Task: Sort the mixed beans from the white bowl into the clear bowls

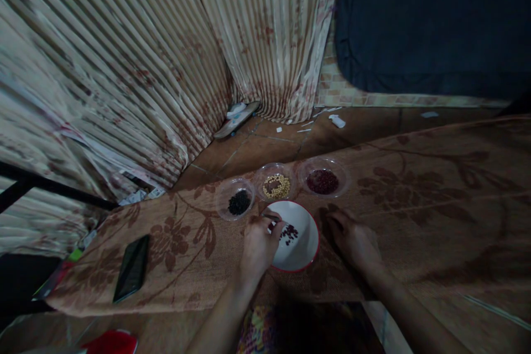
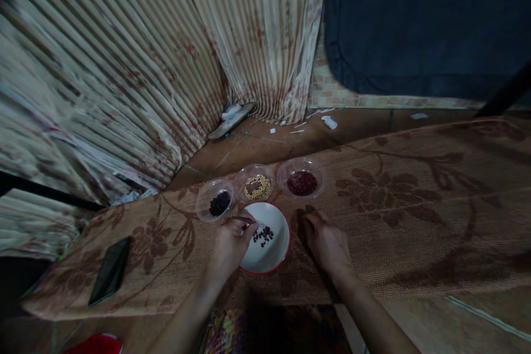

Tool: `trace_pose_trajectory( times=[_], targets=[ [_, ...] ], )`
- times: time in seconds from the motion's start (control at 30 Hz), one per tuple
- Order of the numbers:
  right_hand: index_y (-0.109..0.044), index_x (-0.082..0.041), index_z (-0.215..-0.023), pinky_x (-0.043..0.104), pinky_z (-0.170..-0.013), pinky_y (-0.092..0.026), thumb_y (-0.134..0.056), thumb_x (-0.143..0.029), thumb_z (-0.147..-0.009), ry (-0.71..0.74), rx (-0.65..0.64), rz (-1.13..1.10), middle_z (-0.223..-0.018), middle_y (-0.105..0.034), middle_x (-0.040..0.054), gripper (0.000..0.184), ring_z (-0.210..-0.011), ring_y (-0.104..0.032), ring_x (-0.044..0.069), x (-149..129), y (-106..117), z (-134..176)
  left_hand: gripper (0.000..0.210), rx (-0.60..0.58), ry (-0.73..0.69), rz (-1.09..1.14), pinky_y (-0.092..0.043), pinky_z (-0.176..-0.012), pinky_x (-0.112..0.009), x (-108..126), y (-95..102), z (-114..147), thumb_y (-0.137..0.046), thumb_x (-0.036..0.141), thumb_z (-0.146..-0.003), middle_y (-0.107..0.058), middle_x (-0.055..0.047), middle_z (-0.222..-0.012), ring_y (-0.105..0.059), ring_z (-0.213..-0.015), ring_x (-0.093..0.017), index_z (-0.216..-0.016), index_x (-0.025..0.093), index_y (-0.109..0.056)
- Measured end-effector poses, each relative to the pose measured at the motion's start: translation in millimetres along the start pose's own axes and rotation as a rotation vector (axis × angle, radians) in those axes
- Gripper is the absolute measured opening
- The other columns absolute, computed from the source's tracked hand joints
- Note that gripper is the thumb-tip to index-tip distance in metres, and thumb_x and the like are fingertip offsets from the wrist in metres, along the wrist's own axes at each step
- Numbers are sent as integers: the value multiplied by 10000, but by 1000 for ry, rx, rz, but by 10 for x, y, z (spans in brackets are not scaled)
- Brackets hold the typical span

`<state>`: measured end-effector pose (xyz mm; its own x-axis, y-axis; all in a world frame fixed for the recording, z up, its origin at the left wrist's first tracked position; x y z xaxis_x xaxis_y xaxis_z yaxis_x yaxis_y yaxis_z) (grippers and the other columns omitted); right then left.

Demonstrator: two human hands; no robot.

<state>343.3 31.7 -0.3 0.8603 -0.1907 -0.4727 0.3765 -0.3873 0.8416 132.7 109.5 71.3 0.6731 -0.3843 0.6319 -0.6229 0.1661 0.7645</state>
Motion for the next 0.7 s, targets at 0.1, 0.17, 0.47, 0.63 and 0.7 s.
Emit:
trace_pose_trajectory(
  times=[0.1, 0.17, 0.47, 0.63, 0.7],
  targets=[
    [-686, -252, -977, 247, -627, -459, -471, -285, -944, -3, -3, 1, -1057, -692, 24, 220, -740, -676, 142, -2, 0, 0, 128, -18, -37, -4, -513, -788, -278, 25, -12, -7, -608, 186, -882, -750, -27, -922, -686, -863, -172, -842, 221, -724],
    [-687, -250, -980, 243, -642, -464, -472, -286, -945, -6, -3, 0, -1057, -692, 26, 221, -770, -680, 145, -6, 5, 0, 119, -15, -60, -13, -508, -807, -284, 33, -26, -8, -617, 175, -875, -748, -27, -919, -684, -880, -173, -840, 219, -722],
    [-684, -244, -973, 237, -631, -445, -465, -287, -951, -13, -28, 3, -1044, -688, 25, 224, -761, -668, 138, -25, 18, -8, 131, 14, -115, -67, -475, -878, -326, 57, -50, -31, -628, 139, -857, -744, -19, -896, -670, -896, -181, -758, 201, -688],
    [-681, -244, -944, 240, -632, -437, -470, -291, -951, -27, -36, 2, -1003, -686, 21, 217, -775, -667, 146, -36, 27, -12, 123, 26, -114, -43, -484, -849, -324, 27, -48, -48, -646, 151, -842, -745, -18, -877, -675, -842, -176, -733, 202, -674],
    [-684, -245, -947, 245, -625, -433, -471, -290, -950, -32, -34, -2, -1011, -686, 22, 218, -764, -666, 145, -40, 33, -12, 137, 34, -115, -36, -487, -839, -320, 6, -54, -50, -651, 158, -839, -745, -17, -874, -677, -832, -173, -710, 204, -664]
  ],
)
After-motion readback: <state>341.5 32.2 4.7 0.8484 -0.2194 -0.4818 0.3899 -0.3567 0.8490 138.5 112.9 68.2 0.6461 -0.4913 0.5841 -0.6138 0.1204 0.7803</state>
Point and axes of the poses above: each hand's wrist, its own z-axis away from the middle knuckle, its own y-axis out of the back of the hand, x = y × z, the point moved 5 cm from there along -z, towards the middle knuckle
